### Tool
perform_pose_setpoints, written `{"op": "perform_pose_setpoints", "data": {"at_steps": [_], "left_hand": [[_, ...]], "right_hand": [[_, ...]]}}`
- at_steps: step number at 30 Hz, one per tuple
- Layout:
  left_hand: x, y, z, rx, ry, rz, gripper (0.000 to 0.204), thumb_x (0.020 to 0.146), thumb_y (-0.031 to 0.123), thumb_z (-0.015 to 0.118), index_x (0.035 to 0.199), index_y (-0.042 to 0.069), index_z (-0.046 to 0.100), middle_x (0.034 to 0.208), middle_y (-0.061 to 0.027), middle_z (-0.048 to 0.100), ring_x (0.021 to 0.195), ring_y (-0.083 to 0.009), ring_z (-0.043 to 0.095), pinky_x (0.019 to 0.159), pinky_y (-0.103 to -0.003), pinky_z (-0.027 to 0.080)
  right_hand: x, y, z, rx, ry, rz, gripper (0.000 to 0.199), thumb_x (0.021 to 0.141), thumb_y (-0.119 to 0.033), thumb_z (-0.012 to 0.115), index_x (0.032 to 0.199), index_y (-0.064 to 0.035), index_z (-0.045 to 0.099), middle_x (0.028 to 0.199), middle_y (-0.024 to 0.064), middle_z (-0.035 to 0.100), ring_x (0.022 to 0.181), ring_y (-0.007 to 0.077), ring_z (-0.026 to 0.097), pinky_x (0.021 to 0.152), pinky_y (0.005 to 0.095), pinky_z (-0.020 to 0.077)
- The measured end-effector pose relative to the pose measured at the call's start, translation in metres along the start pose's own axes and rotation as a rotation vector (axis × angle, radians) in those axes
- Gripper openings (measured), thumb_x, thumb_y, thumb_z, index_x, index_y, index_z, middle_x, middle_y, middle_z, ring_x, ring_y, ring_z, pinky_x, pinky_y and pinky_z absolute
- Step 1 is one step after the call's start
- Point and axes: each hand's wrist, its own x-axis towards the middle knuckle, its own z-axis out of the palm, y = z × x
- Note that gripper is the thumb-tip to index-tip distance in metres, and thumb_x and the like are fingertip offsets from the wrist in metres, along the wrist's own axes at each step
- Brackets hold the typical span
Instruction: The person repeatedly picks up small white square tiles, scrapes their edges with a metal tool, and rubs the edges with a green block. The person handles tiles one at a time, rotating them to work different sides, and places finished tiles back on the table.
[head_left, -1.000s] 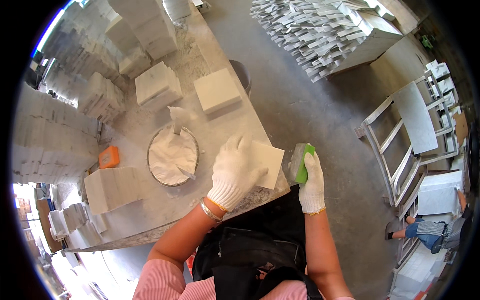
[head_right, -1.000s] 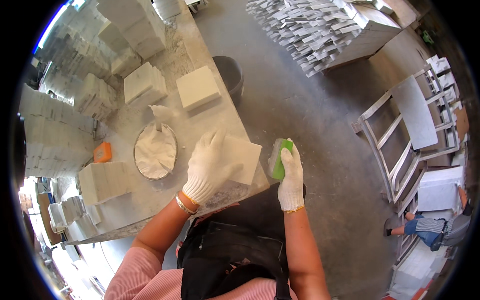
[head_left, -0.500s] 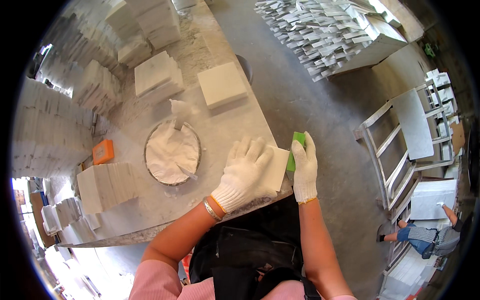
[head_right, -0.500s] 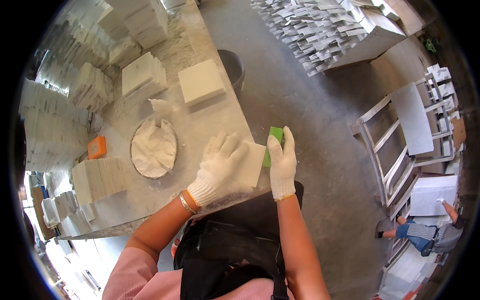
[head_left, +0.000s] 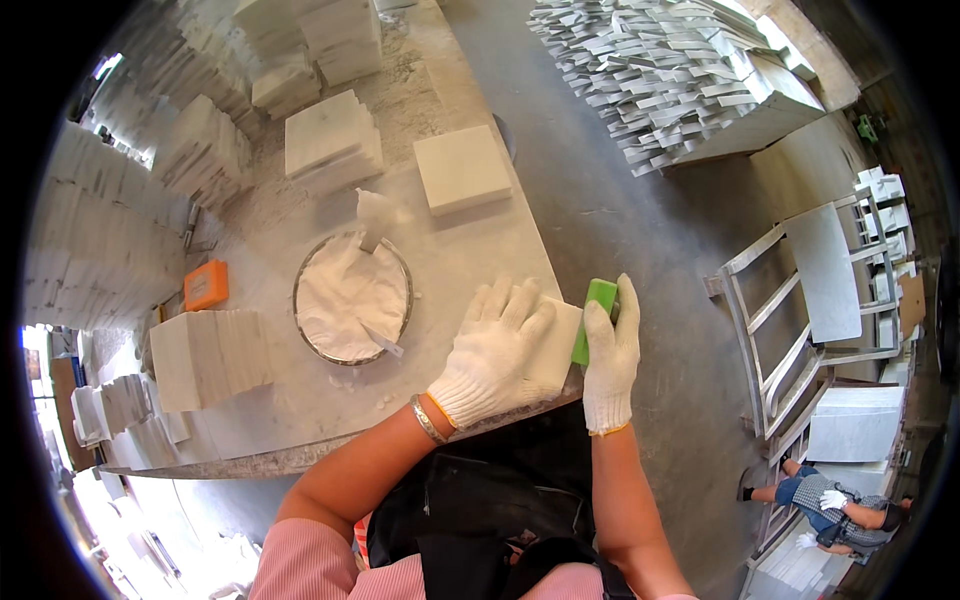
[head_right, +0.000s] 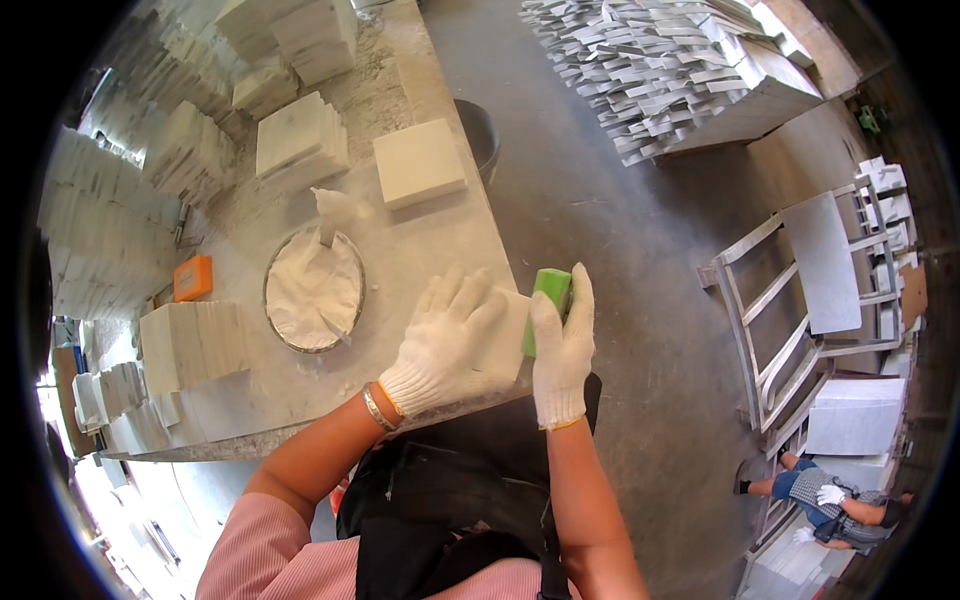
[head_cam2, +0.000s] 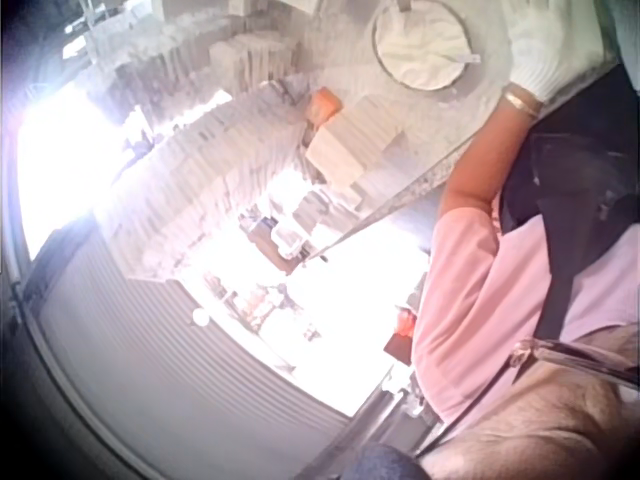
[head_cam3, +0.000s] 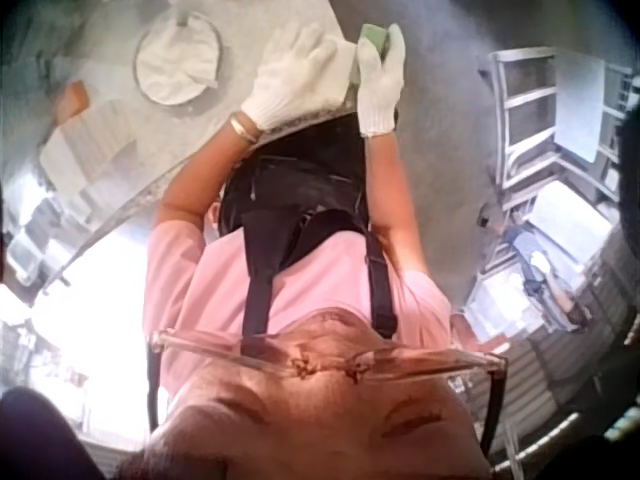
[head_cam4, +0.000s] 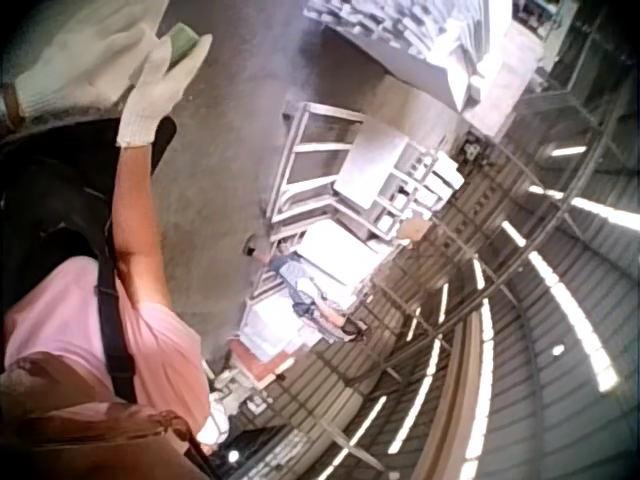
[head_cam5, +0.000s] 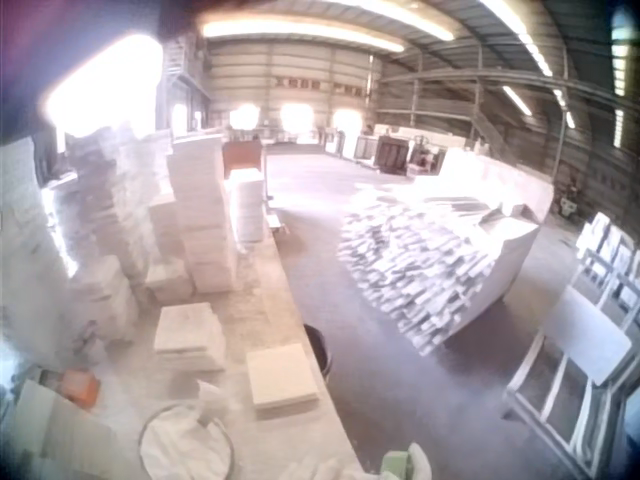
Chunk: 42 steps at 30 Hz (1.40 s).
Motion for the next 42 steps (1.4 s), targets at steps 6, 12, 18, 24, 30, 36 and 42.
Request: {"op": "perform_pose_setpoints", "data": {"at_steps": [6, 12, 18, 24, 30, 36, 42], "left_hand": [[0.011, 0.027, -0.009, -0.006, -0.03, -0.102, 0.069, 0.06, 0.04, 0.081, 0.112, -0.001, 0.061, 0.133, -0.0206, 0.052, 0.125, -0.0423, 0.046, 0.104, -0.054, 0.04], [0.024, 0.028, -0.017, -0.015, -0.1, 0.093, 0.055, 0.065, 0.034, 0.077, 0.112, 0.006, 0.065, 0.13, -0.0176, 0.055, 0.117, -0.0418, 0.048, 0.096, -0.05, 0.043], [0.038, 0.014, -0.022, 0.079, -0.268, 0.317, 0.065, 0.064, 0.036, 0.08, 0.12, 0.01, 0.061, 0.134, -0.0182, 0.052, 0.123, -0.0424, 0.046, 0.102, -0.053, 0.04], [0.014, 0.013, -0.005, 0.08, -0.122, -0.043, 0.084, 0.062, 0.042, 0.083, 0.129, 0.002, 0.053, 0.133, -0.0206, 0.051, 0.128, -0.0417, 0.044, 0.108, -0.055, 0.035], [0.015, 0.01, 0.001, 0.009, -0.07, 0.02, 0.084, 0.059, 0.041, 0.084, 0.126, 0.0, 0.055, 0.131, -0.021, 0.053, 0.125, -0.0407, 0.048, 0.108, -0.052, 0.037], [0.012, 0.009, 0.001, -0.007, -0.03, 0.004, 0.079, 0.06, 0.039, 0.083, 0.124, -0.001, 0.056, 0.13, -0.0207, 0.054, 0.124, -0.04, 0.049, 0.107, -0.051, 0.038], [0.017, 0.01, 0.002, -0.028, -0.037, 0.014, 0.075, 0.063, 0.038, 0.082, 0.122, -0.001, 0.057, 0.132, -0.021, 0.053, 0.125, -0.0397, 0.049, 0.107, -0.051, 0.038]], "right_hand": [[0.033, 0.035, -0.007, 0.082, 0.053, 0.082, 0.071, 0.096, -0.038, 0.062, 0.151, -0.0001, 0.038, 0.149, 0.0166, 0.048, 0.133, 0.0238, 0.049, 0.11, 0.0352, 0.0392], [0.03, 0.03, -0.049, 0.277, -0.019, 0.104, 0.062, 0.101, -0.032, 0.059, 0.151, -0.0007, 0.041, 0.144, 0.0105, 0.052, 0.122, 0.0151, 0.054, 0.103, 0.0286, 0.0426], [0.023, 0.025, -0.074, 0.384, -0.252, 0.079, 0.057, 0.101, -0.028, 0.059, 0.149, -0.0017, 0.046, 0.143, 0.0096, 0.055, 0.128, 0.0158, 0.051, 0.109, 0.029, 0.0374], [0.019, 0.013, -0.075, 0.339, -0.433, 0.087, 0.057, 0.098, -0.026, 0.063, 0.147, -0.0019, 0.049, 0.143, 0.0094, 0.056, 0.129, 0.0167, 0.052, 0.11, 0.0301, 0.0368], [0.038, 0.016, -0.04, 0.131, -0.385, 0.014, 0.061, 0.089, -0.028, 0.072, 0.142, -0.0016, 0.055, 0.139, 0.0136, 0.059, 0.126, 0.0205, 0.056, 0.107, 0.0329, 0.0415], [0.024, 0.007, -0.053, 0.04, -0.425, -0.009, 0.061, 0.087, -0.028, 0.073, 0.14, -0.003, 0.056, 0.135, 0.0132, 0.06, 0.124, 0.0196, 0.056, 0.106, 0.0322, 0.0424], [0.036, 0.015, -0.036, 0.098, -0.35, 0.023, 0.061, 0.088, -0.026, 0.072, 0.141, -0.0027, 0.055, 0.133, 0.0118, 0.061, 0.124, 0.0198, 0.056, 0.105, 0.0317, 0.0428]]}}
